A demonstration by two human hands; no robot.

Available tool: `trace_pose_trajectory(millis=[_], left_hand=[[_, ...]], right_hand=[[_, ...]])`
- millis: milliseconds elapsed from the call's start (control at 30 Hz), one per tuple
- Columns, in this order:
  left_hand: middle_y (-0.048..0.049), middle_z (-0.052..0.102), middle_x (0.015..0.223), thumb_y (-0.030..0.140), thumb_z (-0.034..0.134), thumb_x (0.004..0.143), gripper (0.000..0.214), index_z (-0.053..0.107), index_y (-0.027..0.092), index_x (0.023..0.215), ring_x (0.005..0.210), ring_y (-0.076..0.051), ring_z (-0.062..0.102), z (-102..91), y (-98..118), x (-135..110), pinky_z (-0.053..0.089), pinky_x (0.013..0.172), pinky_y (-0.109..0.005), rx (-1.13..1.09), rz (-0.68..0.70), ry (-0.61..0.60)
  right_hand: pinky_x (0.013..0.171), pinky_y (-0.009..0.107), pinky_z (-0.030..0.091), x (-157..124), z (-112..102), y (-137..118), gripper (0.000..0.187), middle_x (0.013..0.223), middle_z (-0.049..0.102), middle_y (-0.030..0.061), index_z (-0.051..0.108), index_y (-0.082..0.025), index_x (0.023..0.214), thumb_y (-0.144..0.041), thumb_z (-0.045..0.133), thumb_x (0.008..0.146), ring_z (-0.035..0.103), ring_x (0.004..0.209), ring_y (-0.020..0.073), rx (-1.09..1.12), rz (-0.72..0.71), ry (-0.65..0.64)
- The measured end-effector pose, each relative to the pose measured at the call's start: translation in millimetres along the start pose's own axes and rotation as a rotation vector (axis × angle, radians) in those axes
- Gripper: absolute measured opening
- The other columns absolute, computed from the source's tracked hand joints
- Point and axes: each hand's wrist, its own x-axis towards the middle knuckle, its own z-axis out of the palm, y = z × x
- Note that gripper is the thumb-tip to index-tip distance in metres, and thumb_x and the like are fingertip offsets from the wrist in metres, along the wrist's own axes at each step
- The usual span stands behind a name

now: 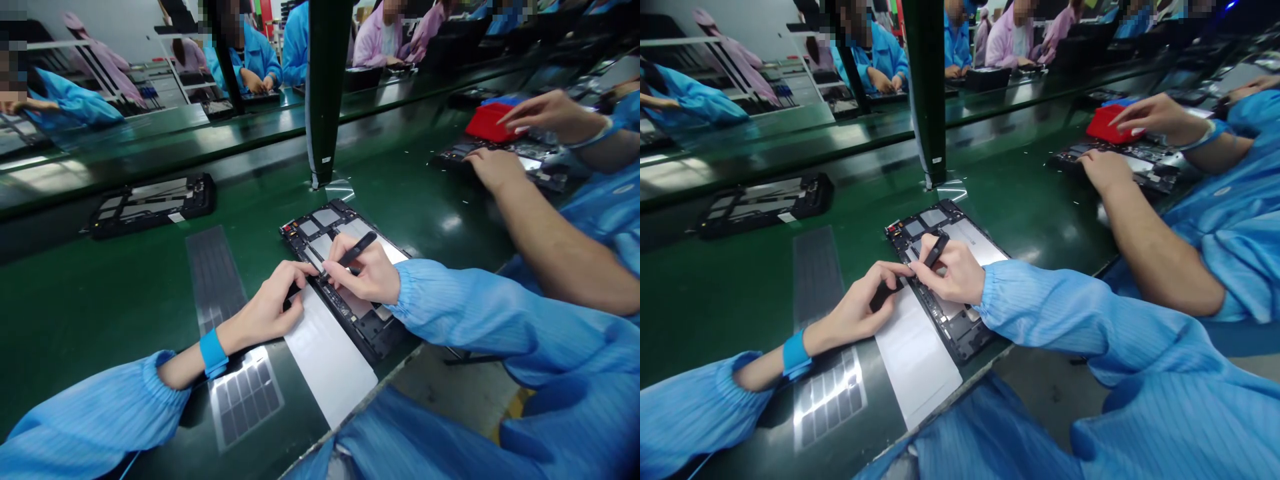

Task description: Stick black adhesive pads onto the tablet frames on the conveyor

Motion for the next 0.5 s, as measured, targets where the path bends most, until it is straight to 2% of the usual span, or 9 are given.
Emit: trace_pose_trajectory(millis=[300,433,500], left_hand=[[-0.0092,0.051,0.113,-0.001,0.039,0.069,0.026,0.033,0.02,0.085,0.093,-0.017,0.051,0.4,0.3,-0.9,0.043,0.077,-0.03,0.01,-0.009,-0.028],[-0.0091,0.051,0.112,-0.001,0.038,0.068,0.027,0.033,0.02,0.085,0.093,-0.017,0.05,-2.7,-1.4,0.1,0.043,0.075,-0.028,0.0,0.017,-0.042],[-0.0074,0.053,0.104,-0.001,0.037,0.068,0.025,0.034,0.019,0.082,0.09,-0.016,0.05,-4.1,-1.4,1.8,0.044,0.074,-0.027,0.022,0.043,-0.042]], right_hand=[[0.043,0.021,0.039,0.3,-2.2,0.9,0.019,0.062,0.049,0.0002,0.044,-0.017,0.063,-0.02,0.054,0.079,0.048,0.048,0.008,0.027,0.044,-0.029],[0.048,0.023,0.039,-1.0,0.7,1.9,0.017,0.06,0.049,0.0004,0.045,-0.017,0.064,-0.016,0.052,0.078,0.048,0.054,0.0098,-0.051,-0.107,-0.029],[0.05,0.024,0.039,-4.4,2.2,2.3,0.015,0.061,0.05,0.0007,0.045,-0.017,0.064,-0.015,0.052,0.078,0.047,0.055,0.0099,-0.088,-0.182,-0.038]])
